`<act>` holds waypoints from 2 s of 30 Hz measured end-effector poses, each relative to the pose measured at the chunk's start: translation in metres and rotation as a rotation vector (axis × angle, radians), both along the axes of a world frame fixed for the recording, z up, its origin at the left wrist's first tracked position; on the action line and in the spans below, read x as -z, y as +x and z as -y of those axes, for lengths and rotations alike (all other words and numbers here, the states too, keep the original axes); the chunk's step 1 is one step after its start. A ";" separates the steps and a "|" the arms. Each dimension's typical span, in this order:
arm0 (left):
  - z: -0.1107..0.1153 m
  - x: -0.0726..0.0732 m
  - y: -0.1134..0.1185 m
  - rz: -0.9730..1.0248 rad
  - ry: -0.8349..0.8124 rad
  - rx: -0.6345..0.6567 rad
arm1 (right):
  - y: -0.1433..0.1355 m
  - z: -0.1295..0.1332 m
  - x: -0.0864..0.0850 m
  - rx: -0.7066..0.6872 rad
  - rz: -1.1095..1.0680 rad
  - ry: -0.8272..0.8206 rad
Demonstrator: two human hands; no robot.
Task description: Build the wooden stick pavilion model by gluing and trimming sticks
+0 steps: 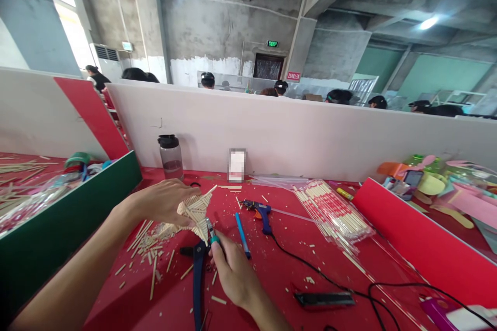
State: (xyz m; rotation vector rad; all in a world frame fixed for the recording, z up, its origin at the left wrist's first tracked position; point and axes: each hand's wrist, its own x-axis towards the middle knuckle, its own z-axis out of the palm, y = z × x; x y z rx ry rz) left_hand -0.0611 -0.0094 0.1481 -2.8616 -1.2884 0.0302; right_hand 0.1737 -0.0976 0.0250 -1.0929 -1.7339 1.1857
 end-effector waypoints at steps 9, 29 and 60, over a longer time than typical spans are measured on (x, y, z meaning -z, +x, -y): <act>0.001 -0.003 0.000 -0.001 0.006 0.009 | -0.002 -0.002 0.001 -0.005 -0.045 -0.072; 0.011 -0.014 0.000 -0.027 -0.044 -0.063 | 0.012 0.003 -0.012 -0.091 0.051 -0.121; 0.006 -0.007 -0.003 -0.018 -0.007 -0.029 | -0.008 0.007 -0.001 0.008 0.101 0.005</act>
